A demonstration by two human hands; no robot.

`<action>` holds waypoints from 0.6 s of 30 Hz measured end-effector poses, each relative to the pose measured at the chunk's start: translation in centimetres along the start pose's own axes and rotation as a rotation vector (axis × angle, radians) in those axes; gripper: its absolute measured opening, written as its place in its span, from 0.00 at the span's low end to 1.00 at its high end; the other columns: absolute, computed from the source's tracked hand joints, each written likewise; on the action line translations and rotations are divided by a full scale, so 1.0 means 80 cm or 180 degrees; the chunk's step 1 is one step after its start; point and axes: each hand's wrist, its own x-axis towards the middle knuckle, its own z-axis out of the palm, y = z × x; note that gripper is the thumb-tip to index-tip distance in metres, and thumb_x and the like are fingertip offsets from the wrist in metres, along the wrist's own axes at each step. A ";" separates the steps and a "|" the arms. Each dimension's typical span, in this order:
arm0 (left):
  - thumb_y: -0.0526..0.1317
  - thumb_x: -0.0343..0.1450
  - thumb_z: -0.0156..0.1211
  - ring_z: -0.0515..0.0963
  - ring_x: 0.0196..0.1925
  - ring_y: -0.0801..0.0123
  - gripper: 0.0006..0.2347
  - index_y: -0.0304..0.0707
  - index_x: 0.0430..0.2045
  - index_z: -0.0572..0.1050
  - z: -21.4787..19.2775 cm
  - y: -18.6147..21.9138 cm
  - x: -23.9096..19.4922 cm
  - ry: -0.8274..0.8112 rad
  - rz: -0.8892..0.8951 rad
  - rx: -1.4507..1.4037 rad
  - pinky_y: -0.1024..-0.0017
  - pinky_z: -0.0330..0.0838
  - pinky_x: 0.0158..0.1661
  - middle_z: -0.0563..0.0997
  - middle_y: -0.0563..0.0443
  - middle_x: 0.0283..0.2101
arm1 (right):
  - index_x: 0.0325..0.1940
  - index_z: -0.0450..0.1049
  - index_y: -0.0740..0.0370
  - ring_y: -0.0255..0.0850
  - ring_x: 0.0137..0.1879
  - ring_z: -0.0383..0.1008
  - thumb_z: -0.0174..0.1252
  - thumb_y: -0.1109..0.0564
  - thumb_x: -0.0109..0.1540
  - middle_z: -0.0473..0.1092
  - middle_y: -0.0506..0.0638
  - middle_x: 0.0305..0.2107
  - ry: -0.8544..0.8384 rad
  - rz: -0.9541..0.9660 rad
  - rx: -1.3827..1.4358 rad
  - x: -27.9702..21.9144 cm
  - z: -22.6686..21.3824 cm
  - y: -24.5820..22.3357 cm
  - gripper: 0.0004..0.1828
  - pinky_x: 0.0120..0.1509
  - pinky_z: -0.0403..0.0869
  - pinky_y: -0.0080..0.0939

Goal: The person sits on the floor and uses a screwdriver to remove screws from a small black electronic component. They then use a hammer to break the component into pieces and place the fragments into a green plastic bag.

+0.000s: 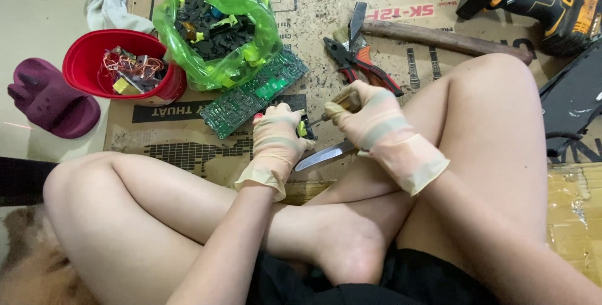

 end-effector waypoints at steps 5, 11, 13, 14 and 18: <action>0.52 0.63 0.64 0.70 0.62 0.63 0.21 0.62 0.52 0.75 0.021 -0.002 0.006 0.0606 0.0034 -0.0030 0.55 0.67 0.60 0.73 0.58 0.52 | 0.42 0.77 0.51 0.39 0.37 0.82 0.68 0.47 0.59 0.78 0.47 0.28 -0.0063 -0.0239 -0.0958 -0.020 0.011 -0.028 0.12 0.44 0.79 0.40; 0.54 0.63 0.62 0.68 0.66 0.64 0.25 0.64 0.57 0.72 0.012 0.000 -0.003 0.0447 -0.0011 -0.0167 0.53 0.64 0.64 0.72 0.60 0.56 | 0.45 0.78 0.52 0.38 0.39 0.81 0.66 0.47 0.62 0.79 0.47 0.31 0.0161 0.0013 -0.0649 -0.016 0.003 -0.015 0.12 0.45 0.78 0.40; 0.54 0.64 0.61 0.67 0.67 0.64 0.26 0.64 0.60 0.70 -0.002 0.004 -0.010 0.0311 -0.0021 -0.0154 0.54 0.64 0.64 0.71 0.59 0.58 | 0.42 0.78 0.47 0.37 0.37 0.81 0.66 0.45 0.60 0.78 0.44 0.29 0.0166 0.0032 -0.0726 -0.013 0.008 -0.003 0.10 0.44 0.79 0.38; 0.54 0.65 0.60 0.67 0.68 0.64 0.27 0.64 0.62 0.68 -0.008 0.006 -0.015 0.0159 -0.0052 -0.0129 0.54 0.64 0.64 0.70 0.59 0.60 | 0.40 0.78 0.42 0.36 0.36 0.81 0.65 0.43 0.59 0.77 0.40 0.27 0.0145 0.0058 -0.0792 -0.013 0.011 0.004 0.09 0.44 0.79 0.37; 0.55 0.65 0.62 0.66 0.69 0.63 0.28 0.63 0.63 0.68 -0.002 0.005 -0.010 0.0138 -0.0084 -0.0181 0.54 0.62 0.65 0.70 0.58 0.61 | 0.40 0.77 0.45 0.36 0.36 0.80 0.65 0.44 0.58 0.77 0.41 0.27 0.0136 0.0044 -0.0724 -0.006 0.010 -0.001 0.10 0.45 0.78 0.37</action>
